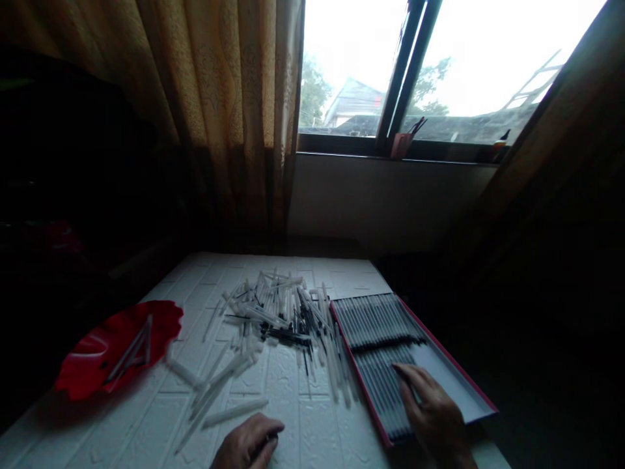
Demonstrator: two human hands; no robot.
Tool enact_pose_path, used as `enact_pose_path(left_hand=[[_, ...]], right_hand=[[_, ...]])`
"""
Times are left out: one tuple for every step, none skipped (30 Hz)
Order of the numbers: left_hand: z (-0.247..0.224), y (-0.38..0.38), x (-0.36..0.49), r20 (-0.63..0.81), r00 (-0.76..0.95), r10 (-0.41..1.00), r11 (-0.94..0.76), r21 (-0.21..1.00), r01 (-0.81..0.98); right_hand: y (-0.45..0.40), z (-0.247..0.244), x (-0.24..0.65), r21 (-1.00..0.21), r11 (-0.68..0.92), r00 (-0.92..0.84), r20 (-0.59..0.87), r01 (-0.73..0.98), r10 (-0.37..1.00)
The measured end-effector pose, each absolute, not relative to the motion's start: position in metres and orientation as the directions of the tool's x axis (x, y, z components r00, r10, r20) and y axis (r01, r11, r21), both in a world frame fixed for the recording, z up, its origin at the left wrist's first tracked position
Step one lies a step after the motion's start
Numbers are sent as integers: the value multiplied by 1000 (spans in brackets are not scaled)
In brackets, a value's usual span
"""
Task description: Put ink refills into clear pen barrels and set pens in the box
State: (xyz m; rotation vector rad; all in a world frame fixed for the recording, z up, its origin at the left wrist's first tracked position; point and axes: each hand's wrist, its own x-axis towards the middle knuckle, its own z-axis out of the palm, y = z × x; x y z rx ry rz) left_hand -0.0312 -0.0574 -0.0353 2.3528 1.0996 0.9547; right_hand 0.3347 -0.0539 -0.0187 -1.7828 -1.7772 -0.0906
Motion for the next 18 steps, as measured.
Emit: enact_pose_path(left_hand=[[-33,-56,-37,439,455,775,-632,532,563],[-32,-55,-43,459,443,770,-634,480,606],[-30,-53,-50,475,431,767,-629,425,652],[-29,-51,-57,480,423,769,-614,369,697],[-29,-49,-63,485,413,771,-594,315,740],[-29,-48,-68,494,401,772,-573,265,776],[-30,-46,-73,504,390,770,-553,224,803],[-32,-44,-77,515,381,768,-537,192,822],[-34,-42,-80,523,375,765,-525,170,834],[-36,-39,-82,526,372,765,-516,155,842],[-38,-37,-84,528,369,765,-508,142,849],[-40,-34,-86,529,362,767,-496,131,859],[-42,-31,-88,530,352,772,-479,120,870],[-43,-28,-89,531,337,778,-458,111,882],[-44,-25,-89,529,321,785,-435,101,895],[-44,-21,-89,525,305,794,-410,93,907],[-43,-18,-87,519,290,804,-386,85,919],[-41,-16,-85,513,278,812,-367,79,927]], right_hand=[[-56,-19,322,-358,176,19,480,917,877],[-59,-20,307,-350,236,-36,493,906,869],[-62,-22,291,-338,318,-119,497,886,860],[-64,-25,275,-337,378,-180,494,862,851],[-66,-29,259,-341,418,-195,530,842,825],[-67,-35,244,-336,459,-238,531,822,813],[-69,-41,230,-325,496,-284,523,805,803],[-69,-47,218,-308,541,-345,508,783,789],[-69,-53,208,-292,581,-404,488,760,774],[-69,-59,200,-283,614,-454,464,737,760],[-68,-63,194,-288,629,-481,444,723,756],[-67,-66,189,-298,635,-495,427,713,757],[-66,-67,186,-317,629,-495,410,710,766],[-64,-67,184,-339,614,-485,395,712,780],[-62,-65,183,-362,597,-472,379,716,796],[-61,-63,182,-385,576,-454,365,721,813],[-59,-61,182,-405,556,-437,352,726,828],[-57,-58,182,-423,540,-422,344,728,839]])
